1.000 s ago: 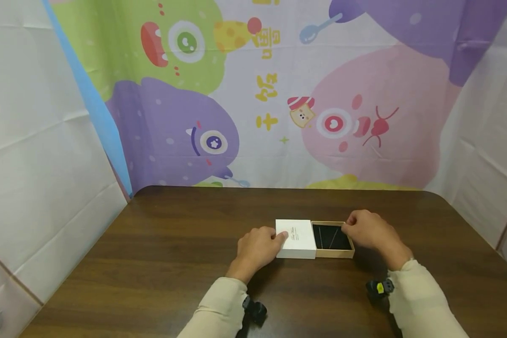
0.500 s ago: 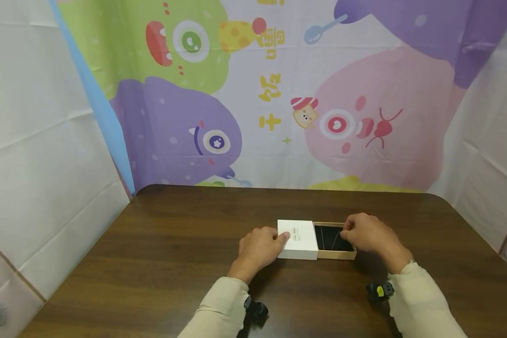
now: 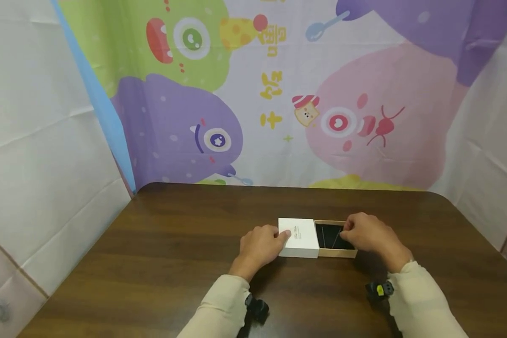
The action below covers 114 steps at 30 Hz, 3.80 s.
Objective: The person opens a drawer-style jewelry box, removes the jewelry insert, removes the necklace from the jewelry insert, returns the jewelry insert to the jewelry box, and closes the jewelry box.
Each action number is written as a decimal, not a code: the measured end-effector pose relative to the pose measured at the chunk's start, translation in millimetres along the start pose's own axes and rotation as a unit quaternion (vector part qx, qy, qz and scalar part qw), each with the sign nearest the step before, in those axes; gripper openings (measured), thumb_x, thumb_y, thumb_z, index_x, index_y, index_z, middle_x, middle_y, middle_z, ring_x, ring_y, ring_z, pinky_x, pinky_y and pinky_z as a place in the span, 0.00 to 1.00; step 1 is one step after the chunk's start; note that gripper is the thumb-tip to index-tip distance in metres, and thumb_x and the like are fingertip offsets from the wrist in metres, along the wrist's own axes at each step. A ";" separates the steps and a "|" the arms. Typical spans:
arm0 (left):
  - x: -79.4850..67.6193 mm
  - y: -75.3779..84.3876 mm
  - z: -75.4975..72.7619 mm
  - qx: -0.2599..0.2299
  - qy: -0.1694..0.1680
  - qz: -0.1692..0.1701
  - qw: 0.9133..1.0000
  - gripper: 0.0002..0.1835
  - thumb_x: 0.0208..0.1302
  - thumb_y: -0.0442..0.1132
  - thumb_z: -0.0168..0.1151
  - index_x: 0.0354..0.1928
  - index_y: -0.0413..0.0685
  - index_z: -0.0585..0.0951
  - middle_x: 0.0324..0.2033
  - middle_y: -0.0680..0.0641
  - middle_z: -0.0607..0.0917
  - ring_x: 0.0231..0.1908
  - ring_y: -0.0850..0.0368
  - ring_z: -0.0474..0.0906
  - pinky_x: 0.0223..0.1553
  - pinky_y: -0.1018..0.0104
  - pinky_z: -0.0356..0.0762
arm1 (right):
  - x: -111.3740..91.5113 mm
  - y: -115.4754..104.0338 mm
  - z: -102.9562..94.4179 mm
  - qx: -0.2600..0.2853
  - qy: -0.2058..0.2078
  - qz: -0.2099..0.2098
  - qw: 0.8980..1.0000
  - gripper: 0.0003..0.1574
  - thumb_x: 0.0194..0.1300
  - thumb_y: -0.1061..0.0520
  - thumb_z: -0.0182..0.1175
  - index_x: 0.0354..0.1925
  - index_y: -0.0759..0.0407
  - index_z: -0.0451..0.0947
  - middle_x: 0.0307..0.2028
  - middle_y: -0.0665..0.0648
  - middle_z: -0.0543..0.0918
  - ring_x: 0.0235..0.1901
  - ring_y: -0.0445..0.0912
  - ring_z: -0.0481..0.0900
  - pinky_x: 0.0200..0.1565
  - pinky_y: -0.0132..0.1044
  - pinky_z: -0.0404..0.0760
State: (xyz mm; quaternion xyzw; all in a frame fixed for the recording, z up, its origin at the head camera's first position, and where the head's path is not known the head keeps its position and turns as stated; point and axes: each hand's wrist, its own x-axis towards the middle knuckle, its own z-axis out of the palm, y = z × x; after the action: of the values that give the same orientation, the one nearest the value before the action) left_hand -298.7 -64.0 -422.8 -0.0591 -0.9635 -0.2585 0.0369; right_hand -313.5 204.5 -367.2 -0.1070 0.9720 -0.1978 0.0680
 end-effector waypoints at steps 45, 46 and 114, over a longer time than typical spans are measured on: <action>4.4 -0.8 3.1 0.016 0.021 0.007 1.000 0.24 0.70 0.64 0.52 0.26 0.57 0.82 0.24 0.55 0.81 0.26 0.57 0.75 0.32 0.53 0.70 | -0.3 -4.6 6.7 -0.071 0.002 0.041 0.997 0.07 0.59 0.54 0.66 0.33 0.56 0.84 0.31 0.52 0.82 0.29 0.49 0.76 0.31 0.52 0.75; 4.4 -0.8 2.9 0.016 0.021 0.007 1.000 0.24 0.70 0.64 0.52 0.26 0.57 0.81 0.24 0.55 0.81 0.26 0.57 0.75 0.32 0.53 0.70 | 0.1 -4.4 7.1 -0.070 0.002 0.042 0.997 0.07 0.59 0.54 0.66 0.34 0.56 0.85 0.32 0.52 0.83 0.29 0.49 0.77 0.31 0.53 0.76; 5.0 1.4 -0.3 0.013 0.006 0.005 1.000 0.26 0.72 0.64 0.50 0.22 0.57 0.78 0.23 0.56 0.79 0.27 0.57 0.75 0.35 0.51 0.71 | -0.2 -1.2 -8.4 -0.015 0.062 0.003 0.998 0.09 0.65 0.51 0.65 0.34 0.55 0.78 0.32 0.54 0.80 0.32 0.52 0.77 0.30 0.49 0.72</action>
State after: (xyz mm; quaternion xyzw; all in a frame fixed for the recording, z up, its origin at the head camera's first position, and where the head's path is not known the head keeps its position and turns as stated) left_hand -303.4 -62.4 -421.4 -0.0623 -0.9662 -0.2460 0.0444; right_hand -314.5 206.6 -359.0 -0.0928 0.9775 -0.1891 0.0064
